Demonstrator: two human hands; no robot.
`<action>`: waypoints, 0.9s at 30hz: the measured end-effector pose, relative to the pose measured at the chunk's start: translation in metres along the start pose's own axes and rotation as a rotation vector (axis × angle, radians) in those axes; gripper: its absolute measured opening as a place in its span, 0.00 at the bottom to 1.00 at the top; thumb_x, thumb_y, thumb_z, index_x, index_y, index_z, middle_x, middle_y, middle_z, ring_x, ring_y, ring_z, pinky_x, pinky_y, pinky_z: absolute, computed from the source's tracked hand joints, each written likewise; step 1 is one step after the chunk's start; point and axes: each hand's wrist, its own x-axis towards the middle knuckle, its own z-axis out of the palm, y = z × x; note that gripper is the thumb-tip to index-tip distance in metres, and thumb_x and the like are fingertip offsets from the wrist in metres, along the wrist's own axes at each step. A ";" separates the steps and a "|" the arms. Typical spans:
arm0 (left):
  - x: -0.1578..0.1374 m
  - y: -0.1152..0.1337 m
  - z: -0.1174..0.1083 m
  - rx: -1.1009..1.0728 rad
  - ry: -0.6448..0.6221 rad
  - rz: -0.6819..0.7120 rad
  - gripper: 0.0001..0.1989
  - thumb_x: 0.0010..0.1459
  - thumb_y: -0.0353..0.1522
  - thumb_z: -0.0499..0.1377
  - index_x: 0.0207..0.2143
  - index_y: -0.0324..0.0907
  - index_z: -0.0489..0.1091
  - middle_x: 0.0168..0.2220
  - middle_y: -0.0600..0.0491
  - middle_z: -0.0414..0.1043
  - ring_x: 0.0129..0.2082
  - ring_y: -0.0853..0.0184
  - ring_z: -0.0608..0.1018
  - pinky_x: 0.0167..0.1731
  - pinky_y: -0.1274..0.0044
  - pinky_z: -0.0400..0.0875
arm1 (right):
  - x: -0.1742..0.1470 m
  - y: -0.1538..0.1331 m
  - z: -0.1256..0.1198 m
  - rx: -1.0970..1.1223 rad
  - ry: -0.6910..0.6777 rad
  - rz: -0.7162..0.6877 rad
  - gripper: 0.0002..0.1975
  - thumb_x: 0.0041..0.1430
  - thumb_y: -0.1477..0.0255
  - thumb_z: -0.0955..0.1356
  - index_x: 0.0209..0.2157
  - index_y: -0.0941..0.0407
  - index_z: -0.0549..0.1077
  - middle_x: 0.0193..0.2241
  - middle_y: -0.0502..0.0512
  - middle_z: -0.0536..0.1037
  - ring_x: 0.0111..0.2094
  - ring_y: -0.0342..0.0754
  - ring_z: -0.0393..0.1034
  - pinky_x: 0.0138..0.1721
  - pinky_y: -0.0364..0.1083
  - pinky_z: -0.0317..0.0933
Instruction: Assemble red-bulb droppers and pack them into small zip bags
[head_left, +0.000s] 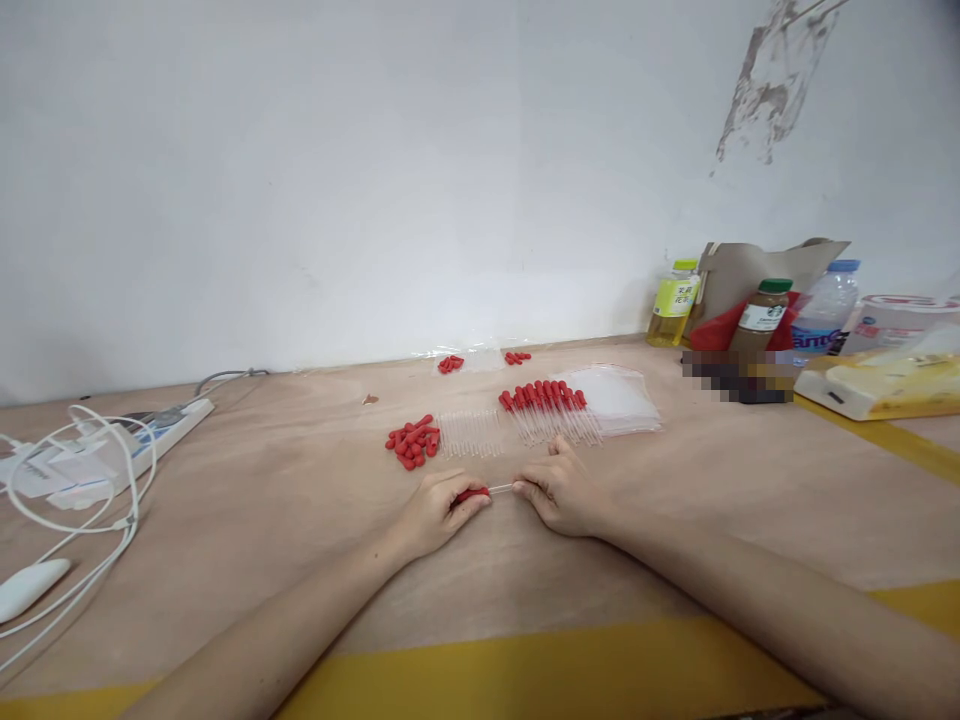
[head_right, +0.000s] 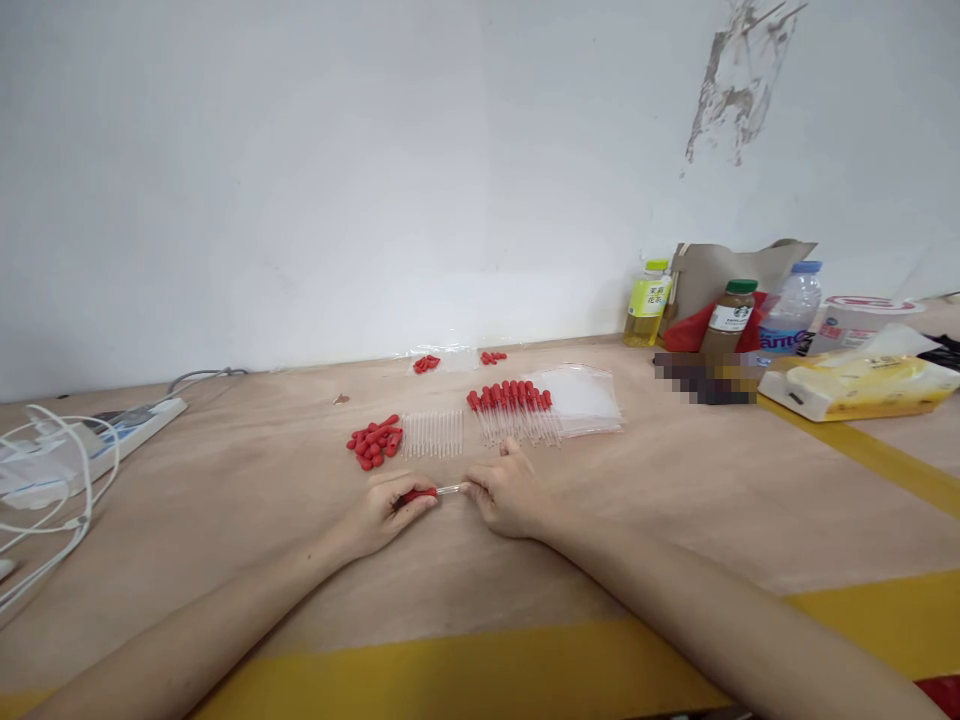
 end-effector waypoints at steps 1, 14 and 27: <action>0.000 0.000 0.000 0.005 -0.001 0.010 0.09 0.58 0.34 0.51 0.33 0.40 0.69 0.27 0.54 0.69 0.26 0.70 0.70 0.28 0.80 0.62 | 0.000 -0.001 0.000 0.005 -0.011 0.005 0.12 0.57 0.72 0.58 0.25 0.57 0.69 0.22 0.50 0.74 0.22 0.40 0.59 0.35 0.45 0.43; 0.003 -0.003 0.001 0.064 -0.032 0.132 0.08 0.60 0.31 0.49 0.35 0.39 0.67 0.29 0.52 0.68 0.28 0.69 0.70 0.29 0.79 0.64 | 0.006 -0.002 0.006 0.097 -0.162 0.050 0.17 0.61 0.71 0.54 0.26 0.57 0.70 0.24 0.49 0.75 0.24 0.40 0.61 0.38 0.46 0.46; -0.003 -0.013 -0.011 0.008 -0.019 0.114 0.12 0.57 0.31 0.53 0.43 0.41 0.68 0.43 0.49 0.70 0.45 0.64 0.71 0.45 0.72 0.66 | 0.031 0.042 -0.038 0.113 0.024 0.506 0.11 0.51 0.68 0.61 0.25 0.56 0.74 0.24 0.51 0.75 0.27 0.44 0.66 0.29 0.41 0.53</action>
